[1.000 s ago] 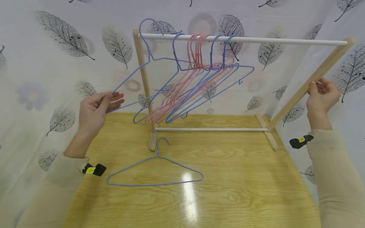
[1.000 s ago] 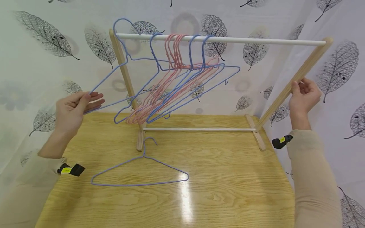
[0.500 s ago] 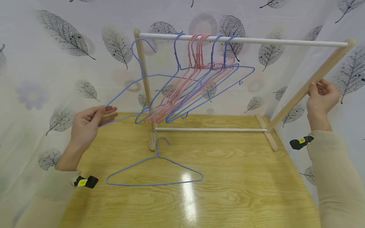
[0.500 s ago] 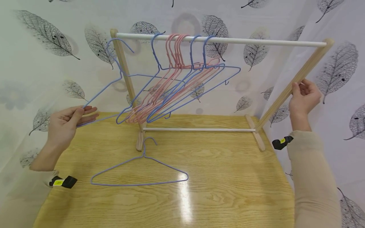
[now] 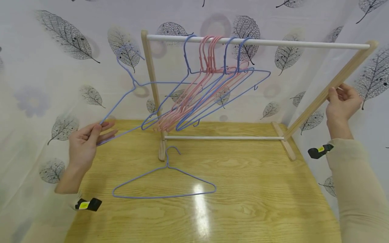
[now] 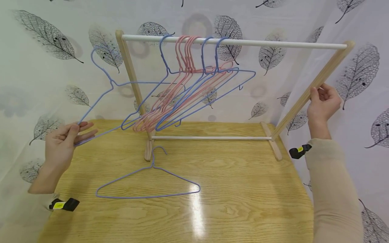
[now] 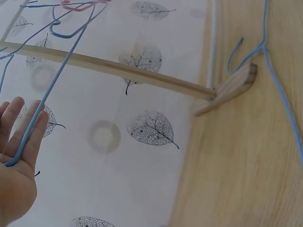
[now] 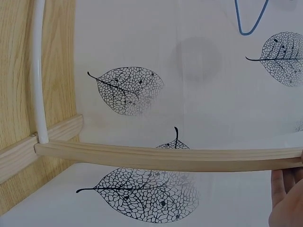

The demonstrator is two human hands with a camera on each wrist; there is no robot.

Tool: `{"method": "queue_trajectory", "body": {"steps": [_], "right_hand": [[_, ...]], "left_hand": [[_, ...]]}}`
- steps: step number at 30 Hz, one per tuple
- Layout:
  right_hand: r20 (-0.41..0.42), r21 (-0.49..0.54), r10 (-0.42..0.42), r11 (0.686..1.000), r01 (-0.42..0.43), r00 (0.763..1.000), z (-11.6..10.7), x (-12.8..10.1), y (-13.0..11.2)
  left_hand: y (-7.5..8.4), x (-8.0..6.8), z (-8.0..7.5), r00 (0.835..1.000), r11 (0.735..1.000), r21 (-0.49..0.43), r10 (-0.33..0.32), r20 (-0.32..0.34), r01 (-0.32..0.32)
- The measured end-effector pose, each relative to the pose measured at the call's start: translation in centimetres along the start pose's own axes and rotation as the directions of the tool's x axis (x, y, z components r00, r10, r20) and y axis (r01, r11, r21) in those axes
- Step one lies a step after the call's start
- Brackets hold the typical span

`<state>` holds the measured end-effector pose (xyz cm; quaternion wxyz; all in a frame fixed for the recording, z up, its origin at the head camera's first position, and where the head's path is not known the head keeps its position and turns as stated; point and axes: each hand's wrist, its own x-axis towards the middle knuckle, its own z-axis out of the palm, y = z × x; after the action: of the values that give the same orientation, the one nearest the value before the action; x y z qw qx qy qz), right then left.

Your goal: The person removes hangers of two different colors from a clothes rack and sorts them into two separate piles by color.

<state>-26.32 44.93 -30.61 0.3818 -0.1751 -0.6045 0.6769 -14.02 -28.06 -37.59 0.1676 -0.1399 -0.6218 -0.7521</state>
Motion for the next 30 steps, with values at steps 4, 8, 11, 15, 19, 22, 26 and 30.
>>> {"method": "queue_trajectory", "body": {"steps": [4, 8, 11, 15, 19, 22, 26, 30], "right_hand": [[0.004, 0.007, -0.003, 1.000, 0.003, 1.000, 0.0, 0.0, 0.1], [0.007, 0.009, -0.003, 1.000, 0.003, 1.000, 0.0, 0.2, 0.2], [0.006, 0.007, 0.004, 1.000, -0.004, 1.000, -0.1, 0.3, 0.2], [0.001, 0.007, 0.019, 1.000, -0.019, 1.000, -0.2, 0.4, 0.2], [-0.002, -0.001, 0.030, 1.000, -0.030, 1.000, -0.2, 0.5, 0.2], [-0.003, -0.005, 0.034, 0.999, -0.034, 0.999, -0.3, 0.5, 0.2], [-0.003, -0.008, 0.035, 0.999, -0.035, 0.999, -0.3, 0.5, 0.2], [0.003, -0.014, 0.037, 0.999, -0.037, 0.999, -0.3, 0.4, 0.1]], "left_hand": [[-0.5, -0.6, -0.5, 0.999, 1.000, 0.015, -0.014, -0.039, 0.015], [-1.2, -1.3, -1.2, 0.998, 0.998, 0.042, -0.039, -0.048, 0.041], [-1.8, -1.9, -1.7, 0.997, 0.995, 0.060, -0.071, -0.040, 0.073], [-2.6, -2.8, -2.3, 0.995, 0.992, 0.078, -0.102, 0.002, 0.102], [-3.6, -3.6, -2.8, 0.992, 0.991, 0.078, -0.115, 0.048, 0.111], [-4.4, -4.1, -3.0, 0.988, 0.988, 0.080, -0.138, 0.074, 0.132], [-5.4, -4.8, -3.2, 0.977, 0.977, 0.107, -0.192, 0.089, 0.182], [-6.2, -5.6, -3.5, 0.969, 0.968, 0.122, -0.231, 0.084, 0.220]]}}
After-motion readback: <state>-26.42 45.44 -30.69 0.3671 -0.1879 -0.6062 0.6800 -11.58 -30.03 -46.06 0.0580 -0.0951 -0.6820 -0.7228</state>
